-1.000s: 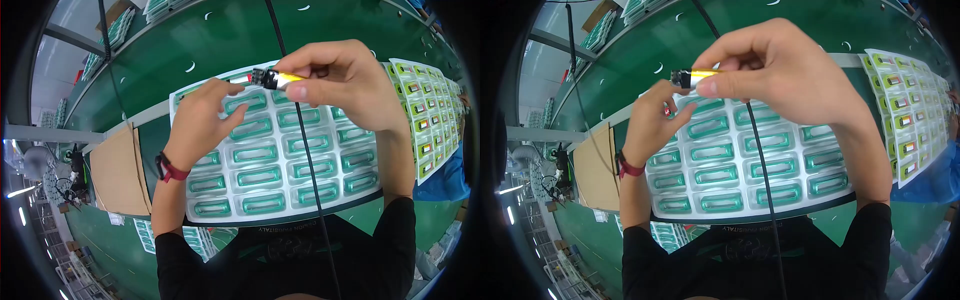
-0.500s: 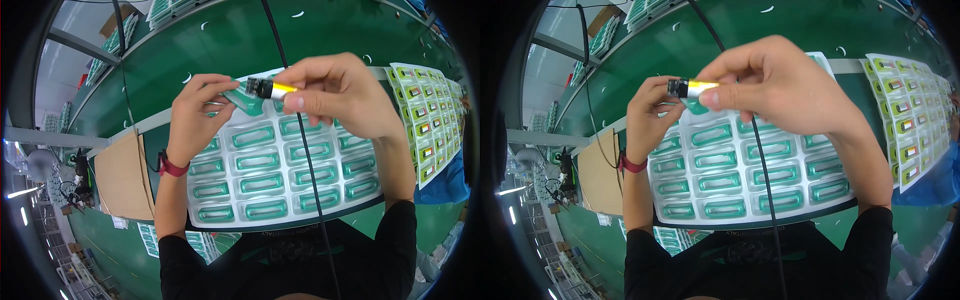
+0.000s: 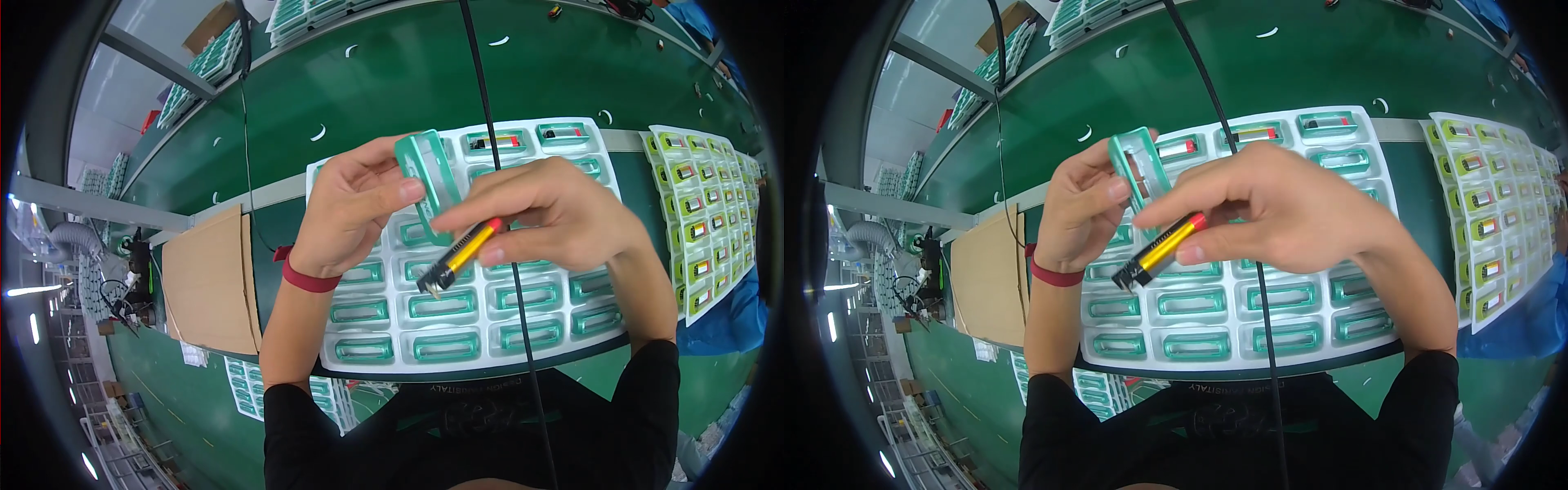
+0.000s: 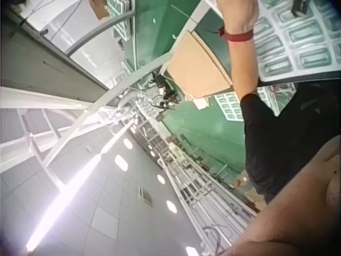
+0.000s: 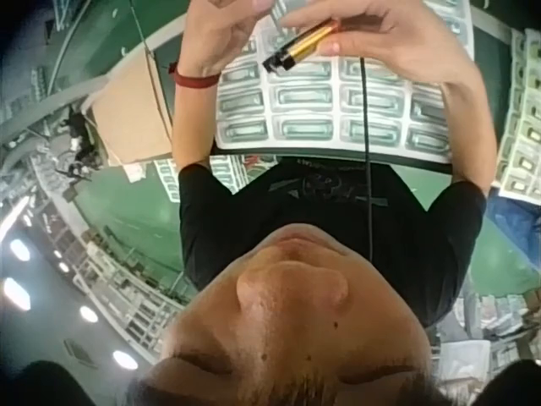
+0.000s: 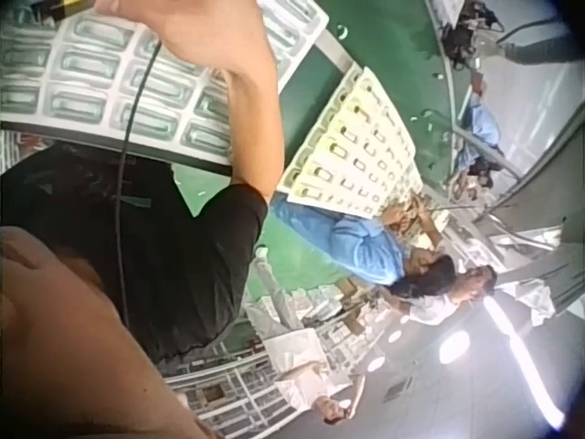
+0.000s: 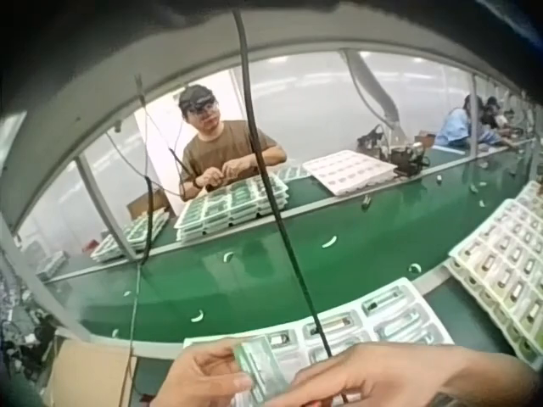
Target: The person assembles small electronic components by hand, joining batteries with circuit boards and placing the completed units into green plastic organizer trays.
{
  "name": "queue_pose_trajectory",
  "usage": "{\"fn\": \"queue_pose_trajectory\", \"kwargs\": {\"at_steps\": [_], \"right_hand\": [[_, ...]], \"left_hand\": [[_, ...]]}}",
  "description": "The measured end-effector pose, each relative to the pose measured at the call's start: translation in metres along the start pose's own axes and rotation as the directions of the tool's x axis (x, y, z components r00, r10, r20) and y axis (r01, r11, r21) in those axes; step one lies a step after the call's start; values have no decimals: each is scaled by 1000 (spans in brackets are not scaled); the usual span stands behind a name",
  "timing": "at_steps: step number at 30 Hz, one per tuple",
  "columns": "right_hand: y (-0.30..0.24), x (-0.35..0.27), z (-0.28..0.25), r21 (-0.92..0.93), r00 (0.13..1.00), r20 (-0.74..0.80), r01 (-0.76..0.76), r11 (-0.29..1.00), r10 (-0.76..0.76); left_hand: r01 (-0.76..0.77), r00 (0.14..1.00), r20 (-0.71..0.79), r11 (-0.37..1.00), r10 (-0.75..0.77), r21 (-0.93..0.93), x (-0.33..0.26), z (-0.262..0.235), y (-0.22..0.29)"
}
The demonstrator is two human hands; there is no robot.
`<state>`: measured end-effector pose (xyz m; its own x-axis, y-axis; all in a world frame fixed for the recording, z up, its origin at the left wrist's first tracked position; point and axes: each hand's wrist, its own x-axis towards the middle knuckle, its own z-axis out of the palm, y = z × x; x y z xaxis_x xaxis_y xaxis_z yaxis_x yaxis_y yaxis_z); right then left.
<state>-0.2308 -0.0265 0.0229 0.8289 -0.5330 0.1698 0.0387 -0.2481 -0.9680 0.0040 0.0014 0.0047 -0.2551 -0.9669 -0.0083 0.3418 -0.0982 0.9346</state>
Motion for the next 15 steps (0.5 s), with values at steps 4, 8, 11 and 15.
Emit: {"fn": "queue_pose_trajectory", "kwargs": {"at_steps": [4, 8, 11, 15], "right_hand": [[-14, -9, -6, 190, 978, -204, 2, 982, 38], [-16, -7, -3, 86, 914, -405, 63, 994, -23], [-24, -9, 3, 13, 910, -411, -47, 999, 48], [-17, -9, 13, -113, 895, -446, -26, 993, -28]], "left_hand": [[-172, 985, 39, 977, 169, 126, -5, -6, 7], [-408, 913, 114, 883, 392, 231, -2, 1, 6], [-457, 889, 176, 847, 423, 270, -2, 2, 2], [-481, 874, 250, 820, 417, 310, -2, 7, -2]]}}
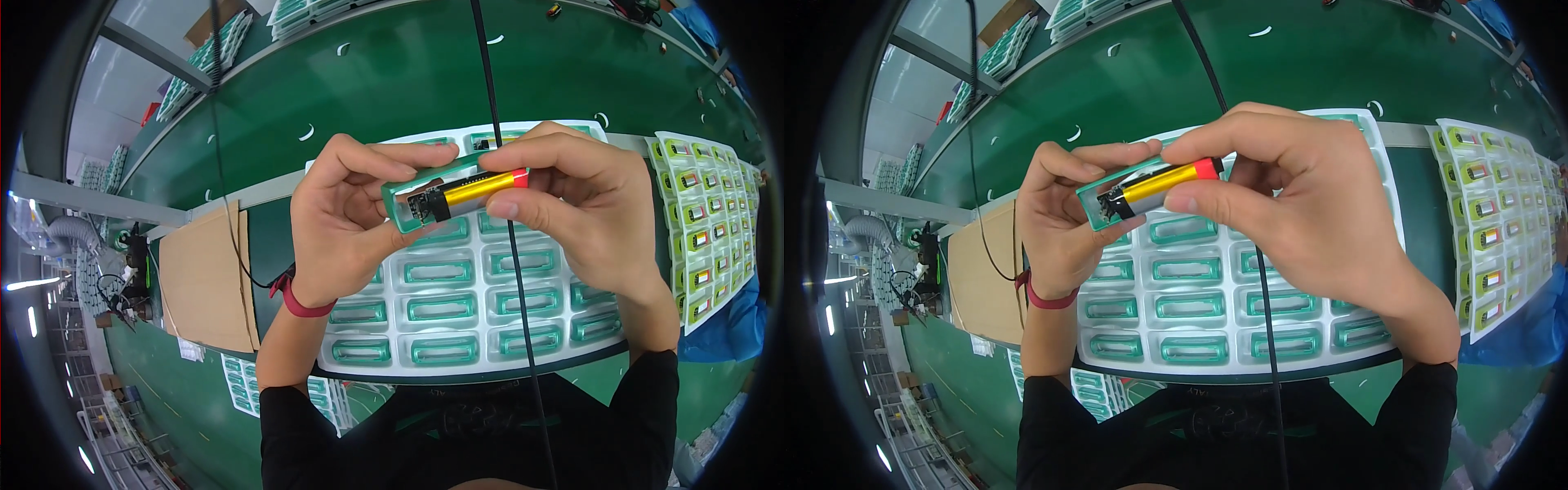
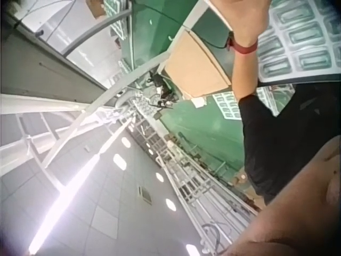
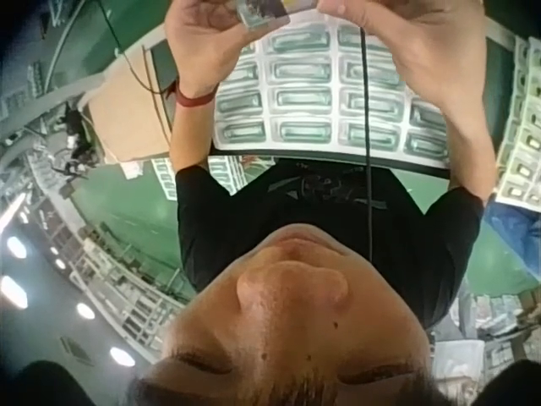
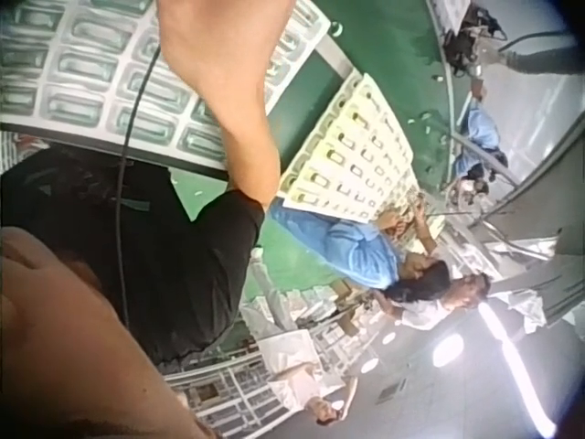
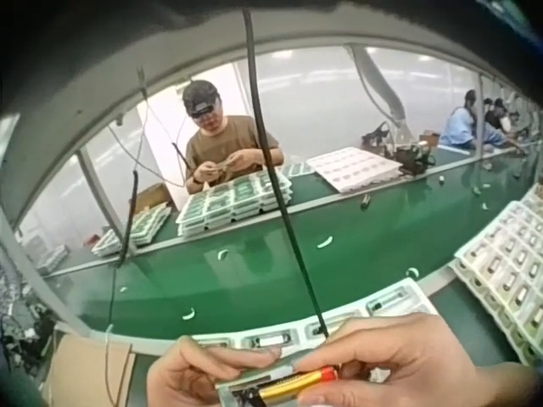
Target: The person assembles small electronic components by hand, joining batteries with circuit boards and placing the completed units into green plastic organizer trays.
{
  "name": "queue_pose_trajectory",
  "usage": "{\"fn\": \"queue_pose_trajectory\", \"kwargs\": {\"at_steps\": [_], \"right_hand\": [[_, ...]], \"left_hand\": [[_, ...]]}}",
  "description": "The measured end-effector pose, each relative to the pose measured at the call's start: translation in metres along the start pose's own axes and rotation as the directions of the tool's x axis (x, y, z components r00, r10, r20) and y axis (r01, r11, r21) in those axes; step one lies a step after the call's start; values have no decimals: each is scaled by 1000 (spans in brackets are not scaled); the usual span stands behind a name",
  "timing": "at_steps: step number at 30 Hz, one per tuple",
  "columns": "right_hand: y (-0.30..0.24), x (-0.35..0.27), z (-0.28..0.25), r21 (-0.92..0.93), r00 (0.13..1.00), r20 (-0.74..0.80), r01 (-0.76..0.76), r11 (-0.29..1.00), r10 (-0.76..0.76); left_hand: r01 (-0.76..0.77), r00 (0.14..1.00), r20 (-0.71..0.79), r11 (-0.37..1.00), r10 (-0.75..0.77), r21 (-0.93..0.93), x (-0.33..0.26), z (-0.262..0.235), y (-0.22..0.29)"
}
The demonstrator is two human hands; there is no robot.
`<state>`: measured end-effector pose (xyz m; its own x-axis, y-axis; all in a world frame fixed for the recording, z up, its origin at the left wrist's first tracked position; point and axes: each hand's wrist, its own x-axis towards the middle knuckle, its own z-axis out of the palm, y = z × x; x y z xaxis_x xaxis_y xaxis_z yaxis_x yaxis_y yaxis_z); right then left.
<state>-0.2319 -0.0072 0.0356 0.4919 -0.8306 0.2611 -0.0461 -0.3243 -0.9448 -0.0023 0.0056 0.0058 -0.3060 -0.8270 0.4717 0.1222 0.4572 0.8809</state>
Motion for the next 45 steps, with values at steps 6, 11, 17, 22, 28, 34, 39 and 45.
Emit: {"fn": "queue_pose_trajectory", "kwargs": {"at_steps": [6, 11, 17, 22, 28, 34, 39, 45], "right_hand": [[2, 0, 9, -61, 999, -45, 4, 998, -6], [1, 1, 15, -271, 986, -164, -22, 962, -24], [10, 3, 15, -388, 959, -211, 96, 917, -189], [8, 5, 21, -19, 963, -261, -74, 997, 66], [10, 1, 22, 165, 980, -191, -23, 986, 55], [21, 6, 19, 46, 971, -196, 147, 988, -136], [28, 0, 7, -347, 765, -50, 590, 729, -642], [17, -10, 22, -587, 484, 151, 746, 316, -862]], "left_hand": [[-54, 999, 0, 995, 54, -85, -1, 6, -4], [-70, 997, -33, 998, 70, 2, -2, 9, -7], [-166, 984, -79, 985, 161, -55, -6, 12, -14], [-229, 973, -34, 973, 228, -32, -7, 11, -19], [-127, 988, -94, 991, 123, -37, -3, 18, -9], [101, 972, -217, 994, -89, 45, -13, 17, 5], [-269, 939, -13, 757, 344, 595, -11, 7, 1], [-445, 861, 24, 730, 508, 518, -20, 5, 3]]}}
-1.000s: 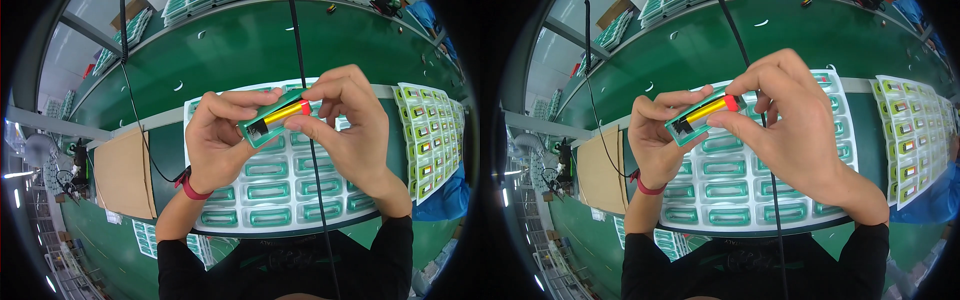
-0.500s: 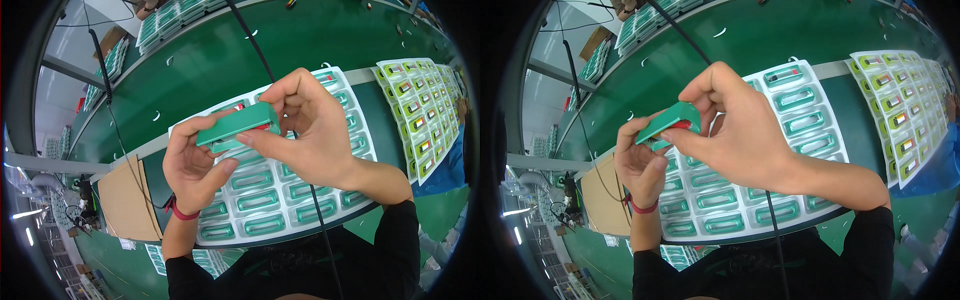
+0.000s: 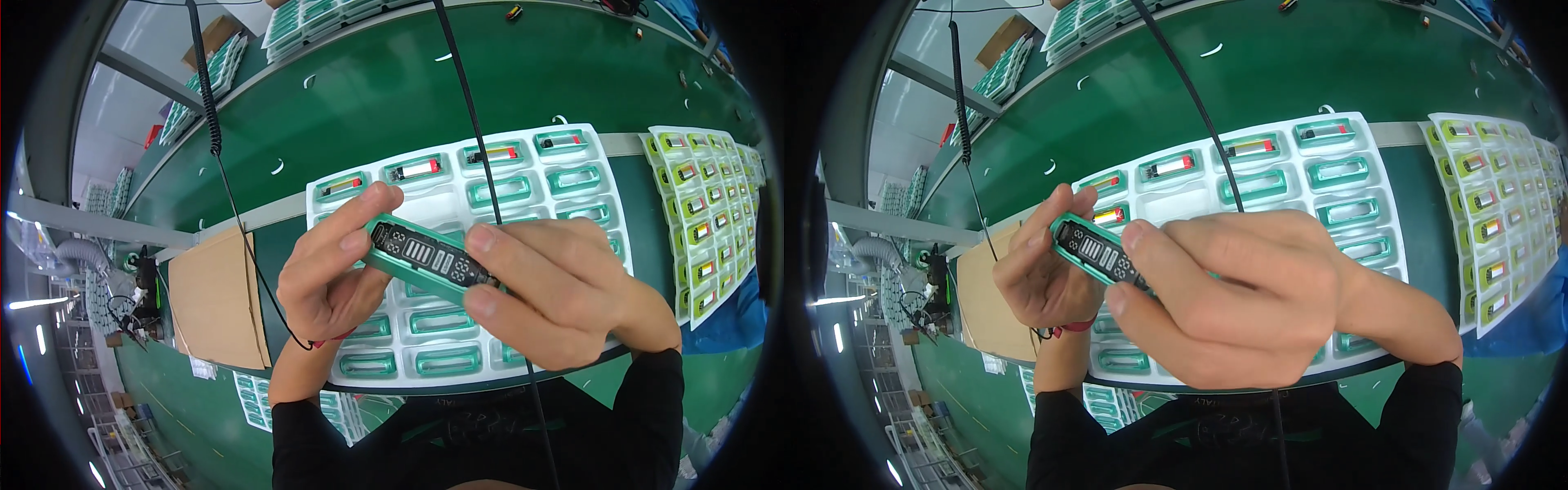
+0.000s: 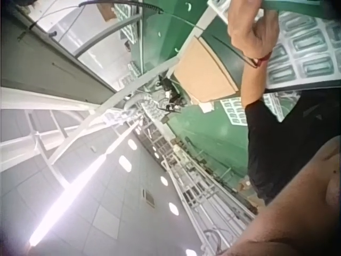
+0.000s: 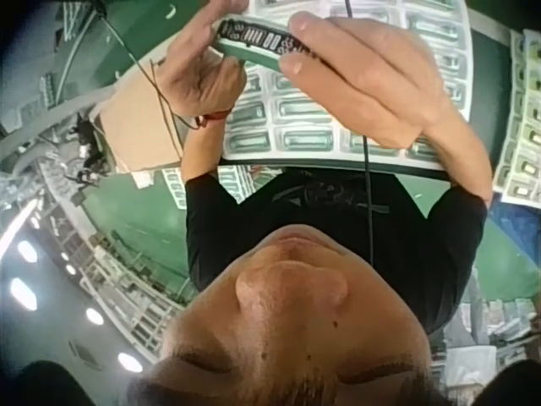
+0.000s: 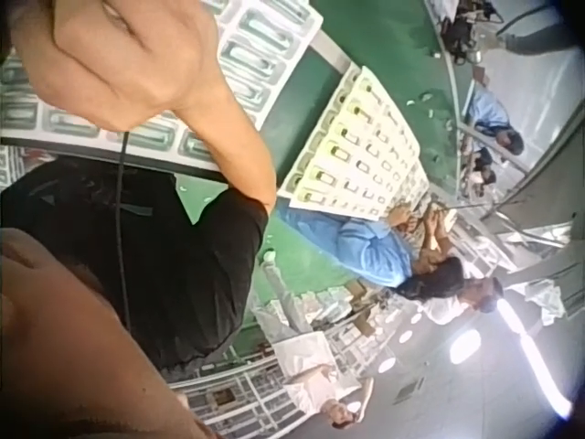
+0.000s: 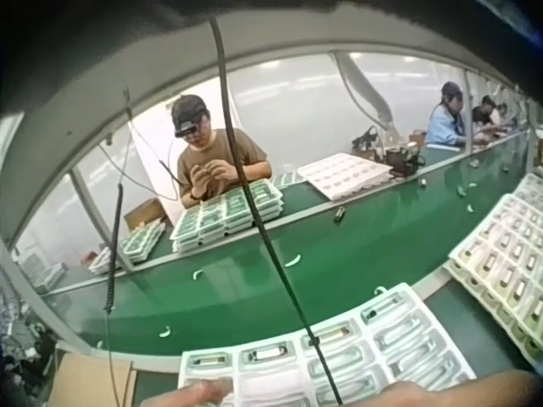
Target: The person assembles small electronic components by hand, joining batteries with circuit boards and placing the completed units into green plastic organizer trays.
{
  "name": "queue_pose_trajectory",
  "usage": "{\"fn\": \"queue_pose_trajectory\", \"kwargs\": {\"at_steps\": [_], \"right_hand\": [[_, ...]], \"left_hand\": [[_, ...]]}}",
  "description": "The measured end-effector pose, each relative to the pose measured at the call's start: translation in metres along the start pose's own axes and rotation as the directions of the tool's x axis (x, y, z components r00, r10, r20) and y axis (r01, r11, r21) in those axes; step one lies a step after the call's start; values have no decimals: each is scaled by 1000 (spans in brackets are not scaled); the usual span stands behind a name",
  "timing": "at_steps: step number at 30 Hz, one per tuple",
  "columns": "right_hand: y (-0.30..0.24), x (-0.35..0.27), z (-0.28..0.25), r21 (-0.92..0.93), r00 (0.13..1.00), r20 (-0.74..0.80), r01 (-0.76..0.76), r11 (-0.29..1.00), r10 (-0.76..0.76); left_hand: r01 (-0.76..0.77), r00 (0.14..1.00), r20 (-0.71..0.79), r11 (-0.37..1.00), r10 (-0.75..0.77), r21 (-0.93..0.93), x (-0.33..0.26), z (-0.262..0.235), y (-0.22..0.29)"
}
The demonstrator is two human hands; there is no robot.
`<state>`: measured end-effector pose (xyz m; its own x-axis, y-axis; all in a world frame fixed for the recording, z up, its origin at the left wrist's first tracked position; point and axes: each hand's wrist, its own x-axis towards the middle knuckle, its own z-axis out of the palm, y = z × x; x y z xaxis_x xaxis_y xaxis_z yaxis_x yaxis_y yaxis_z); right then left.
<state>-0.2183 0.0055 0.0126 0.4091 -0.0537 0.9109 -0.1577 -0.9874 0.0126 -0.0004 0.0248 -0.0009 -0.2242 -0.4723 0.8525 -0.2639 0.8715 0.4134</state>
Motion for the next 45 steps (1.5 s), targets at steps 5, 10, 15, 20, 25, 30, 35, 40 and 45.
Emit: {"fn": "queue_pose_trajectory", "kwargs": {"at_steps": [5, 10, 15, 20, 25, 30, 35, 40, 45], "right_hand": [[1, -5, 1, -11, 1000, -26, -7, 1000, 7], [4, -6, 4, 61, 992, -38, -119, 991, 122], [7, 5, -7, 34, 959, 157, -242, 970, 234], [11, 1, 0, -96, 987, 78, -135, 986, 143], [4, 8, -1, -149, 999, 23, -36, 988, 40], [2, 5, 0, -265, 999, 7, 43, 963, -43], [-1, 8, -7, -255, 999, 41, -11, 967, 23], [-6, 10, -2, -215, 990, -131, 19, 976, -48], [10, 11, -11, -163, 988, -9, -154, 974, 155]], "left_hand": [[-73, 997, 49, 988, 66, 140, -3, -4, 9], [-88, 996, 34, 973, 83, 215, 1, -2, 10], [-26, 996, 88, 939, -5, 344, 7, -3, 12], [13, 1000, 19, 959, -20, 283, 3, 2, 13], [-106, 994, 41, 981, 100, 164, 7, -3, 3], [-32, 999, -13, 966, 36, 258, -1, 1, 19], [-15, 999, 38, 953, 3, 302, 1, 1, 26], [-97, 995, -32, 993, 99, 65, 1, 1, 14], [-24, 1000, 2, 990, 24, 139, 12, -3, 13]]}}
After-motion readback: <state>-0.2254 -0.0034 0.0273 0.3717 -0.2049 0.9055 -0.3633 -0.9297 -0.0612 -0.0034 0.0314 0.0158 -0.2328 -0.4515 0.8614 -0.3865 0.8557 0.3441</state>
